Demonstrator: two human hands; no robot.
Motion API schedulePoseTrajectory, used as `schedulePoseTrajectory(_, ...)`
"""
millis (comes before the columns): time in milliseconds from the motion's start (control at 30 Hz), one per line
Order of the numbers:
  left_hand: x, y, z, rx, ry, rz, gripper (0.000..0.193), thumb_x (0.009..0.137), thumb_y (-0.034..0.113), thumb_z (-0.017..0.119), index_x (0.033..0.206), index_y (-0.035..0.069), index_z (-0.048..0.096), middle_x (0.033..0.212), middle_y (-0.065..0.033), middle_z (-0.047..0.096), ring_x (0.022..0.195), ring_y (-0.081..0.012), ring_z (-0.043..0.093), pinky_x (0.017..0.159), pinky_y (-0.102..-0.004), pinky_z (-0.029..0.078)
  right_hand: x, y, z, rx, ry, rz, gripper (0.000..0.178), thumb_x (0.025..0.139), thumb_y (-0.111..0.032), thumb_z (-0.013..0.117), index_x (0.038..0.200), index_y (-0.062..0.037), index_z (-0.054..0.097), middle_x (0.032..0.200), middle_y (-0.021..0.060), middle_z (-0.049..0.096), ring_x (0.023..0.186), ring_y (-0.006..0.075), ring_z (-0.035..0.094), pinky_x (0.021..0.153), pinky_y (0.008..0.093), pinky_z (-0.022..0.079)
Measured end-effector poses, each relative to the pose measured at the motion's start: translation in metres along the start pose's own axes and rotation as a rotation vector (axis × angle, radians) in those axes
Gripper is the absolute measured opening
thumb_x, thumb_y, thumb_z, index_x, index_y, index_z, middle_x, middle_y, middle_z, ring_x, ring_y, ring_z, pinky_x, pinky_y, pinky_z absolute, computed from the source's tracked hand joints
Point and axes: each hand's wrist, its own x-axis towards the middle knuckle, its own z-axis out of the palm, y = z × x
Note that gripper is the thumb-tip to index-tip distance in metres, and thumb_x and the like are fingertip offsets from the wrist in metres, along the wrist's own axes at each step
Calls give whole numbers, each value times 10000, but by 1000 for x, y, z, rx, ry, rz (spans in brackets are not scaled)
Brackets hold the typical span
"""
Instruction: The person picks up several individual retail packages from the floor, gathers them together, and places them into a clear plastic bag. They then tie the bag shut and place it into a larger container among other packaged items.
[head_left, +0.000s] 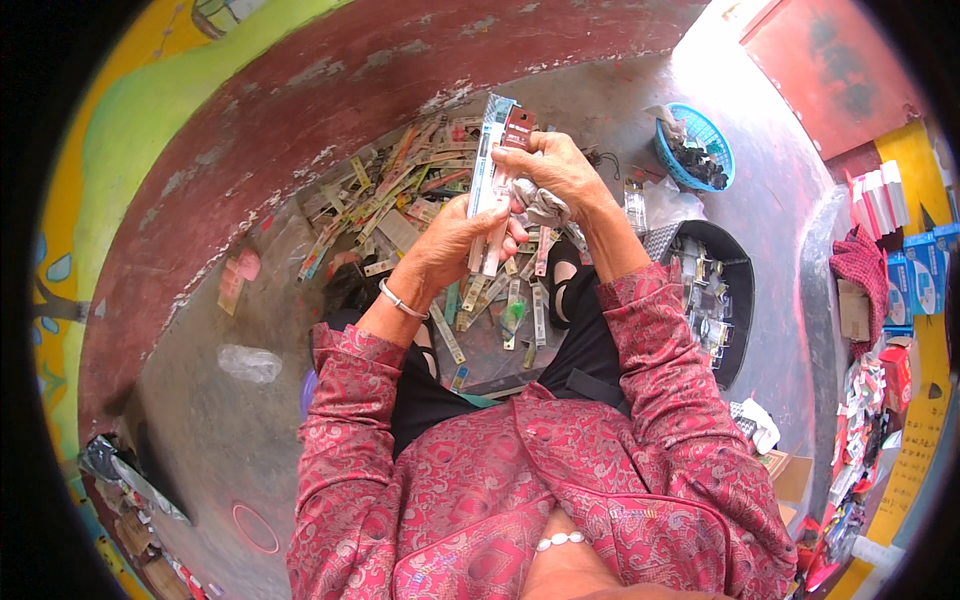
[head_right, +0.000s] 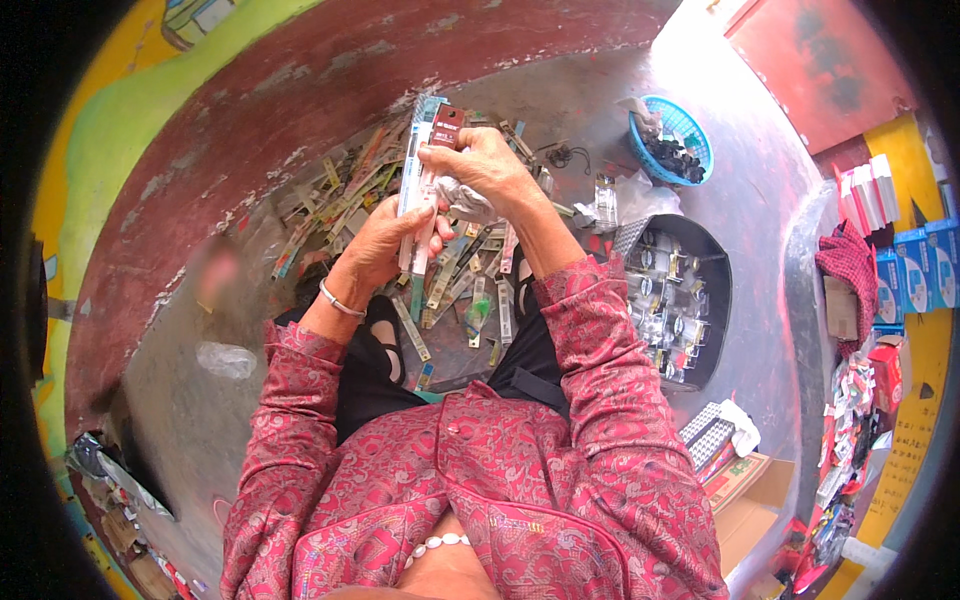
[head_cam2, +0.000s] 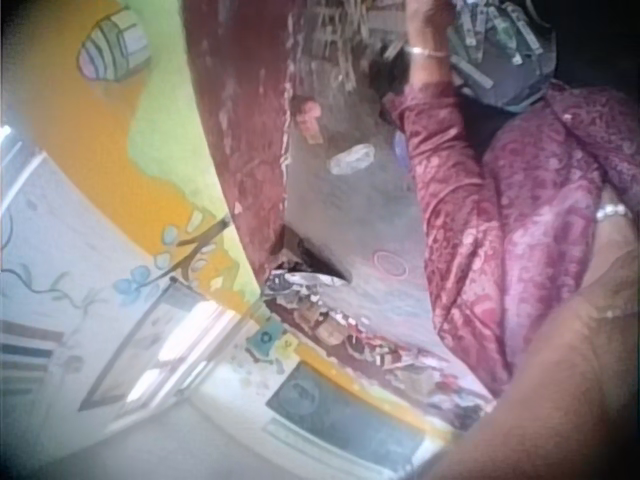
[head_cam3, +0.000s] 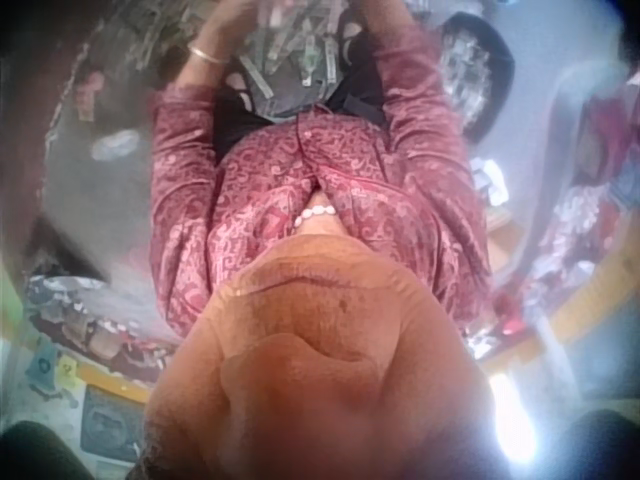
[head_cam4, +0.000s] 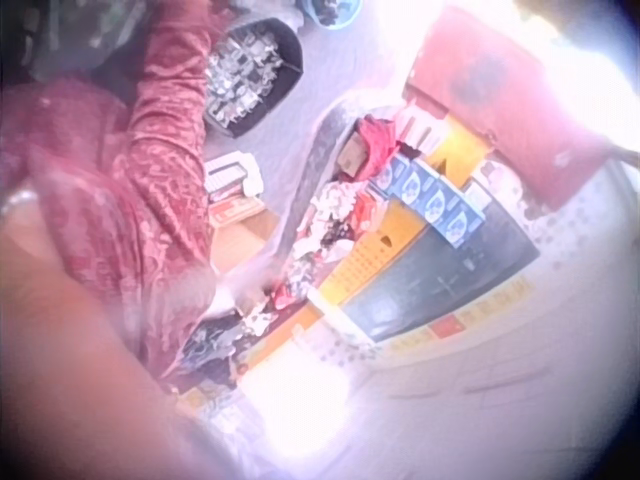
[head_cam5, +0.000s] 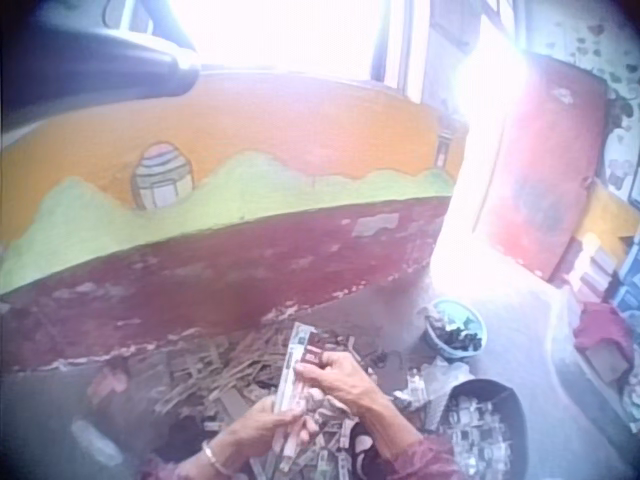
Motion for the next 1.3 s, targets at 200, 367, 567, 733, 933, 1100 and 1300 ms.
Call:
schedulePoseTrajectory(200,-5,7,3,-111,-39,4,501,809,261,621,1153,-56,443,993,-175,597,837,-194,624,704,-274,537,8,10,-8,18,-17,-12,268,802,-263,650,815,4,628,718,41,618,605,81,548,554,232,452)
schedulePoseTrajectory(367,-4,10,1,-1,8,22,497,812,204,605,1179,-81,429,1041,-204,588,868,-211,625,714,-284,537,8,10,-14,-36,22,-31,213,828,-207,625,839,5,636,741,53,631,603,80,563,535,217,460)
schedulePoseTrajectory(567,-1,8,-3,9,40,31,466,809,165,598,1174,-76,437,1027,-202,593,856,-218,629,708,-283,537,4,6,-22,120,3,75,162,803,-152,647,832,7,631,748,75,637,617,98,593,532,222,475)
schedulePoseTrajectory(733,-5,8,0,-28,62,32,432,813,124,575,1172,-74,439,1023,-206,592,851,-229,632,707,-285,537,-1,2,-20,210,-37,39,184,770,-64,647,935,3,602,781,75,636,640,109,605,559,232,495)
schedulePoseTrajectory(933,3,4,-3,22,80,35,441,793,184,606,1147,-46,476,987,-154,618,743,-157,626,632,-241,517,9,23,-27,66,21,-142,196,753,-56,618,941,-2,613,810,30,619,690,94,561,643,260,471)
schedulePoseTrajectory(1100,-3,10,-4,110,72,97,436,755,148,642,1107,-53,483,969,-164,620,713,-140,607,597,-229,502,7,12,-13,152,88,-269,248,752,-114,638,957,24,622,789,38,637,680,91,559,645,264,468)
schedulePoseTrajectory(1300,5,5,-4,45,159,-3,411,725,119,666,1069,-34,501,954,-152,620,676,-137,607,567,-226,506,-14,-28,2,-422,811,-725,137,789,-150,605,817,-16,592,717,112,609,615,190,597,575,297,457)
